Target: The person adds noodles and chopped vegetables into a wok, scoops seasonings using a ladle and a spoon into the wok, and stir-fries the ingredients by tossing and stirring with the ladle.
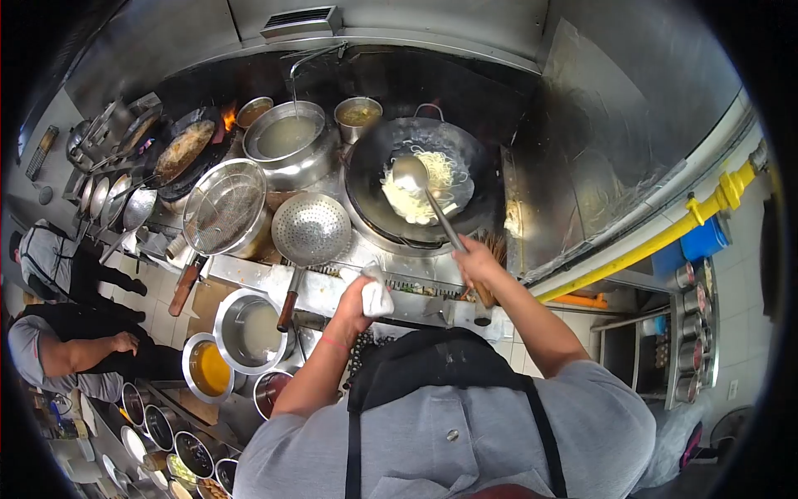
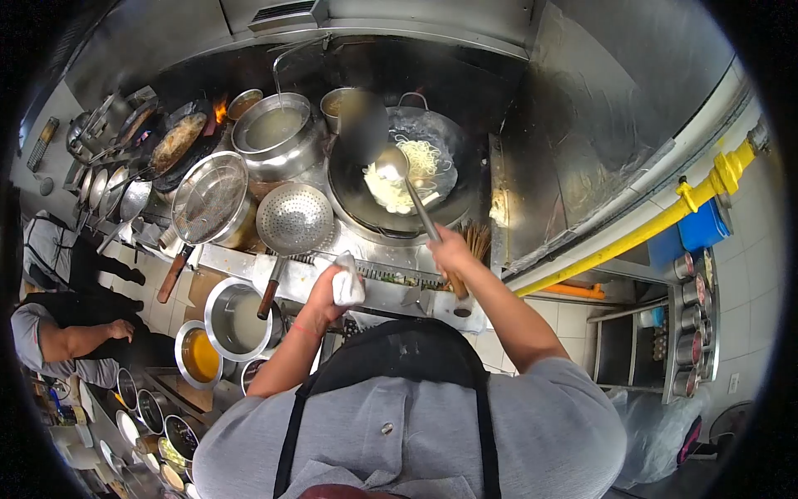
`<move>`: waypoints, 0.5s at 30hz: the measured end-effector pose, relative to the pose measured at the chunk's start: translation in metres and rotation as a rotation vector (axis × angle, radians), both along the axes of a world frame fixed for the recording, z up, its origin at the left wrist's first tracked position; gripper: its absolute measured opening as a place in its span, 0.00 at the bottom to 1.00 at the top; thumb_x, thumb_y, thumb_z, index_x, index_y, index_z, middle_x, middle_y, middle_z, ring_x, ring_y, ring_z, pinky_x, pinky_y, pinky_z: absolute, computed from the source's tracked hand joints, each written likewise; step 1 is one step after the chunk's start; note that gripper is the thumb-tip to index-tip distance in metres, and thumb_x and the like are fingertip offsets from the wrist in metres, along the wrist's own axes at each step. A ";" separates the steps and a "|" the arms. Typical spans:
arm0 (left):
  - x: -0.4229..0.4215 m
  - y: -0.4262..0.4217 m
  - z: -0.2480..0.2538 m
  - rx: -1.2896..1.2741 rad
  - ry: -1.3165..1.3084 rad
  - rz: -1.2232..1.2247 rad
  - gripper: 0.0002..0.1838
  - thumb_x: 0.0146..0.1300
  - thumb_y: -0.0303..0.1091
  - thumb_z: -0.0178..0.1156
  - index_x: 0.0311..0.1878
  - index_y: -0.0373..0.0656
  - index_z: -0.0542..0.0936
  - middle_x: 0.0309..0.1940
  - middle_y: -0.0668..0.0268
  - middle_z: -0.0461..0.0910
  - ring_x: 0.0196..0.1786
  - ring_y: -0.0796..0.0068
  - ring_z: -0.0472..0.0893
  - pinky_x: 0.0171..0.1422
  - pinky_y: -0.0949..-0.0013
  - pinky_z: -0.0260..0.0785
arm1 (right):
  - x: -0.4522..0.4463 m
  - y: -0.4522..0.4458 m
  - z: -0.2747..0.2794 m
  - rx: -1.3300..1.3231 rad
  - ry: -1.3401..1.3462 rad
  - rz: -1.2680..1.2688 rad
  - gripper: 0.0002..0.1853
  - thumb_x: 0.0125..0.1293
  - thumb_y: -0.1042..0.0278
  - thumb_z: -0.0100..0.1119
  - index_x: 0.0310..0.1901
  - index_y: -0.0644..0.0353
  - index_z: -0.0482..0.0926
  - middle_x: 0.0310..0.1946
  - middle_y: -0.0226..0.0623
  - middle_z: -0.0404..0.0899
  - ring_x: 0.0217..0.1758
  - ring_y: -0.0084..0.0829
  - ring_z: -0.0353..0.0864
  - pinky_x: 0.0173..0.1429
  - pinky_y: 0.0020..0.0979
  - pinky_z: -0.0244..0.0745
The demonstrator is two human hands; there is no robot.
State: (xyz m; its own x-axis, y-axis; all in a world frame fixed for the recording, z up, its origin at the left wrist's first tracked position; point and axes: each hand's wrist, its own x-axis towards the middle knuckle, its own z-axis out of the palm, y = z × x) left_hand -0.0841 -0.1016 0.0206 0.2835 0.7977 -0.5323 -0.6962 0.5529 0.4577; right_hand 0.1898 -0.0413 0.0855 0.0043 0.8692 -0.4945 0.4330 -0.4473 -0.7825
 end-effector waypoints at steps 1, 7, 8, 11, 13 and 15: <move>0.008 0.008 -0.006 0.002 -0.015 0.009 0.12 0.62 0.40 0.48 0.38 0.43 0.76 0.29 0.61 0.79 0.32 0.63 0.80 0.39 0.61 0.76 | 0.003 0.011 -0.006 -0.023 0.017 -0.001 0.33 0.63 0.69 0.55 0.69 0.58 0.58 0.37 0.53 0.82 0.35 0.42 0.83 0.42 0.37 0.78; 0.072 0.074 0.023 -0.070 0.072 -0.138 0.15 0.64 0.48 0.44 0.35 0.51 0.76 0.27 0.67 0.79 0.30 0.63 0.79 0.39 0.48 0.72 | 0.016 -0.011 -0.050 0.573 -0.563 0.204 0.34 0.61 0.67 0.58 0.69 0.59 0.59 0.43 0.56 0.80 0.41 0.46 0.83 0.47 0.38 0.76; 0.085 0.090 0.027 -0.088 0.102 -0.201 0.15 0.66 0.47 0.43 0.35 0.50 0.76 0.27 0.67 0.79 0.29 0.62 0.79 0.39 0.47 0.71 | 0.026 -0.015 -0.060 0.757 -0.444 0.272 0.34 0.61 0.68 0.58 0.69 0.58 0.60 0.40 0.55 0.81 0.34 0.44 0.84 0.41 0.37 0.78; 0.124 0.138 -0.049 -0.193 0.282 -0.188 0.15 0.71 0.41 0.41 0.41 0.45 0.77 0.30 0.65 0.80 0.28 0.64 0.81 0.33 0.52 0.75 | 0.016 -0.031 -0.015 0.376 -0.326 0.162 0.31 0.61 0.69 0.58 0.67 0.60 0.64 0.44 0.50 0.81 0.41 0.38 0.82 0.48 0.34 0.76; 0.119 0.116 -0.043 -0.101 0.268 -0.132 0.14 0.70 0.39 0.43 0.42 0.43 0.77 0.30 0.64 0.80 0.29 0.65 0.81 0.33 0.54 0.76 | 0.018 -0.037 0.000 0.379 -0.225 0.101 0.31 0.60 0.70 0.57 0.66 0.67 0.63 0.60 0.55 0.70 0.64 0.43 0.71 0.67 0.29 0.62; 0.104 0.106 -0.032 0.027 0.161 -0.060 0.12 0.70 0.34 0.45 0.45 0.38 0.76 0.32 0.63 0.81 0.31 0.67 0.82 0.34 0.59 0.79 | 0.034 -0.042 0.001 0.472 -0.280 0.104 0.31 0.60 0.70 0.57 0.66 0.68 0.64 0.60 0.55 0.71 0.64 0.43 0.71 0.67 0.29 0.62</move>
State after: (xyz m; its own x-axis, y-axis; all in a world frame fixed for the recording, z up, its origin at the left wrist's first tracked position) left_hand 0.0199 0.0039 -0.0115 0.2435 0.7966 -0.5533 -0.5788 0.5771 0.5762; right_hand 0.2237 -0.0833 0.0869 -0.0186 0.9989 -0.0438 0.6761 -0.0197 -0.7366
